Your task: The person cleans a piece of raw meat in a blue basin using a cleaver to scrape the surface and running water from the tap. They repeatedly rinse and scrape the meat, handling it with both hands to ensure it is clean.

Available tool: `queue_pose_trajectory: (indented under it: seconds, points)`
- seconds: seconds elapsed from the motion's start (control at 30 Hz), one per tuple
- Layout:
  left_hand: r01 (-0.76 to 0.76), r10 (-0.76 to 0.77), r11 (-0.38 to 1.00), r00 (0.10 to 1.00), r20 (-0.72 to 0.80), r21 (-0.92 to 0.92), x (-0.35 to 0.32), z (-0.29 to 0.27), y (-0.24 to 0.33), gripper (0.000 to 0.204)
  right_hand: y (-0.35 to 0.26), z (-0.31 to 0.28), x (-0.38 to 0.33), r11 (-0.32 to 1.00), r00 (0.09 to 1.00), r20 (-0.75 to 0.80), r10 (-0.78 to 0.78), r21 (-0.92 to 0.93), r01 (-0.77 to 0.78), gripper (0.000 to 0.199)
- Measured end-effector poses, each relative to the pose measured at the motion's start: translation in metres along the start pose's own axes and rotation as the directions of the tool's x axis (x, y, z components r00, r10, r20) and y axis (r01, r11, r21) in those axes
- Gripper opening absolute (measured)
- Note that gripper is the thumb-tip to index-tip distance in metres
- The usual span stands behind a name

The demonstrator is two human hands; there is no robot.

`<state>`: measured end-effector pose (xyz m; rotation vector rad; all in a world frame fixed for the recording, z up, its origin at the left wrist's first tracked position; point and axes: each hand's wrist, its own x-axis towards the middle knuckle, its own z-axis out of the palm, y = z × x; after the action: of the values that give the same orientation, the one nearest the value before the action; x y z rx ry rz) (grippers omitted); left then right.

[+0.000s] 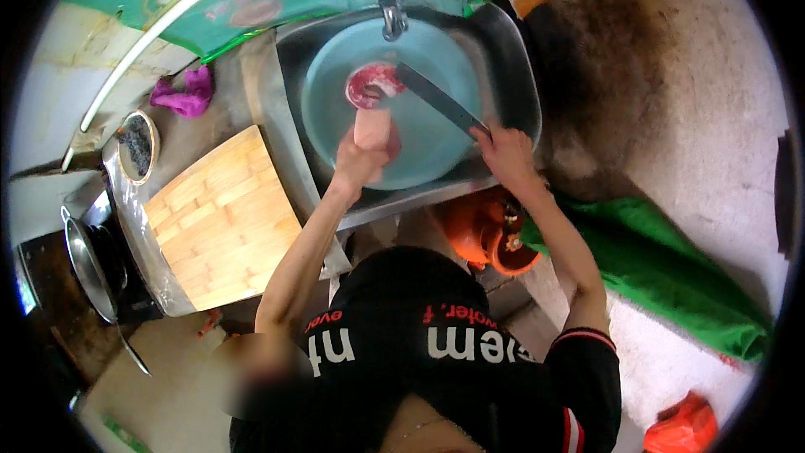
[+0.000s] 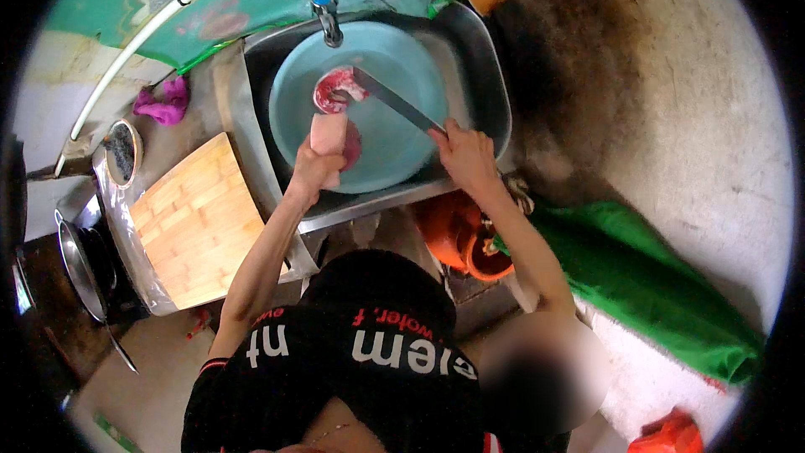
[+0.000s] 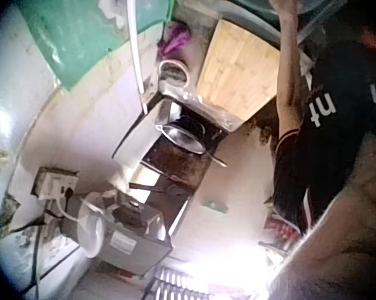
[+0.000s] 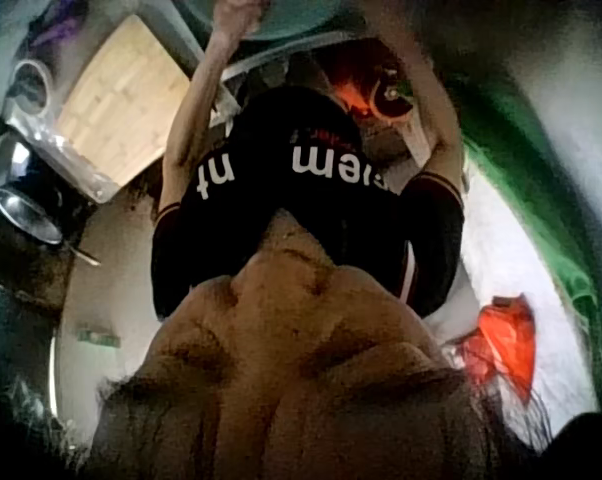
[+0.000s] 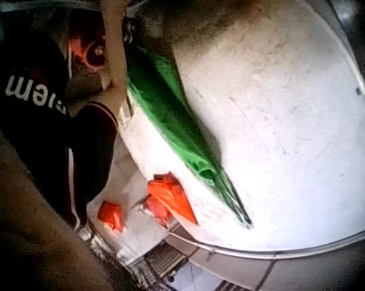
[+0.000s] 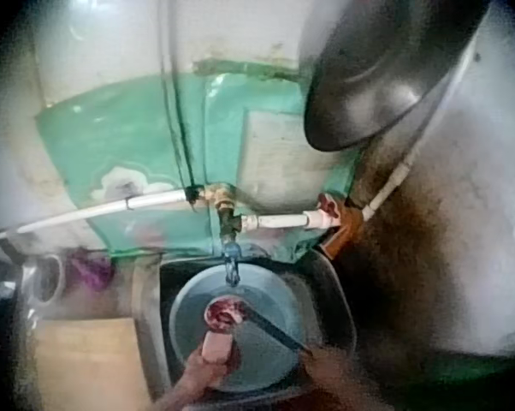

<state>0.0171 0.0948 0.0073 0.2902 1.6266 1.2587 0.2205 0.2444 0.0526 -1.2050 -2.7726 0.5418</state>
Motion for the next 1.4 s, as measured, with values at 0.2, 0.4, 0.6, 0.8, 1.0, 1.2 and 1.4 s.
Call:
queue_pose_trajectory:
  seconds: [0.2,0.4,0.6,0.8,1.0,1.2,1.4]
  points:
    - [0.197,-0.175,0.966,0.975,0.138,-0.168,0.011,-0.005,-0.017,0.041,-0.047,-0.007,-0.036,0.964,0.966,0.004,-0.257,0.068,0.257,0.024]
    - [0.264,-0.227,0.939,0.957,0.181,-0.221,0.010,-0.013,-0.014,0.038,-0.005,-0.004,0.000,0.990,0.991,-0.056,-0.124,-0.067,0.120,0.025]
    - [0.269,-0.213,0.876,0.960,0.179,-0.400,-0.002,0.003,0.001,0.042,-0.037,-0.009,-0.028,0.964,0.965,-0.014,-0.261,0.055,0.262,0.025]
    - [0.169,-0.168,0.986,0.983,0.072,-0.004,-0.002,0.002,0.005,0.052,-0.006,-0.022,-0.001,0.985,0.983,-0.062,-0.173,-0.032,0.171,0.027]
    - [0.078,-0.080,0.997,0.989,0.122,0.017,-0.005,0.005,0.003,0.057,-0.028,-0.013,-0.018,0.969,0.973,-0.001,-0.232,0.087,0.231,0.025]
    - [0.023,-0.010,0.995,0.991,0.132,-0.094,-0.024,-0.001,0.012,0.061,-0.008,-0.026,-0.004,0.991,0.999,-0.005,-0.051,0.122,0.051,0.031]
    - [0.128,-0.009,0.894,0.963,0.270,-0.429,-0.032,-0.016,0.026,0.063,-0.036,-0.042,-0.011,0.979,0.997,-0.014,-0.081,0.185,0.082,0.029]
